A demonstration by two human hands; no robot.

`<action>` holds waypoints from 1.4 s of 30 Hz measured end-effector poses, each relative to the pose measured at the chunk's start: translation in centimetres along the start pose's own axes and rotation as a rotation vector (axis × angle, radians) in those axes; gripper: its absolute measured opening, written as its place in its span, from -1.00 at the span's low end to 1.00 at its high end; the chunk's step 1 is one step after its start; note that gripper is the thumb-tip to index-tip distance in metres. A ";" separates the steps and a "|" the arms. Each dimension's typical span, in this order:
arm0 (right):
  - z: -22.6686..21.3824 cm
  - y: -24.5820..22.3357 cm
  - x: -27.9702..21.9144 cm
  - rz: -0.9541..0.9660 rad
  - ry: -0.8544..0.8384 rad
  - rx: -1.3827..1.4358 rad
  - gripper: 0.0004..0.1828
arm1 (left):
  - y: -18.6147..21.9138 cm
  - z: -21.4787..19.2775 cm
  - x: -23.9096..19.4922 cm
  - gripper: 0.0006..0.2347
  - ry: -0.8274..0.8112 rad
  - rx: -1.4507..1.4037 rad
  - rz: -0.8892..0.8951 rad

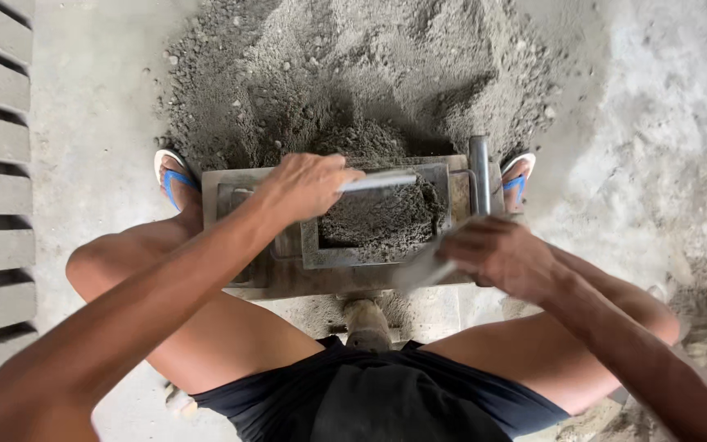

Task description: The person scoops cement into a metal mold, levels it with a trowel, and then flips the mold to release a formed brick. This process is repeated multiple times, with the finished bricks being stacked nearby.

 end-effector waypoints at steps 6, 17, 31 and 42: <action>3.0 3.1 3.2 0.137 -0.219 0.034 -0.91 | 0.3 0.1 -2.5 -0.72 -0.083 -0.017 0.035; 7.3 17.5 15.0 0.510 -0.376 0.307 -0.87 | -16.4 4.7 12.9 -0.72 0.103 -0.360 -0.359; 12.2 18.5 19.2 0.505 -0.766 0.584 -0.79 | -19.9 7.2 11.5 -0.73 0.169 -0.500 -0.370; 10.9 15.5 20.7 0.391 -0.788 0.660 -0.82 | -16.5 1.2 5.3 -0.67 0.271 -0.511 -0.500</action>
Point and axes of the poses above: each hand's wrist, its own x-axis towards the middle knuckle, its own z-axis out of the palm, y = z × x, the point moved 4 cm from there along x, towards the middle knuckle, and after that the axes turned 12 degrees about -y, right-handed, at the moved point
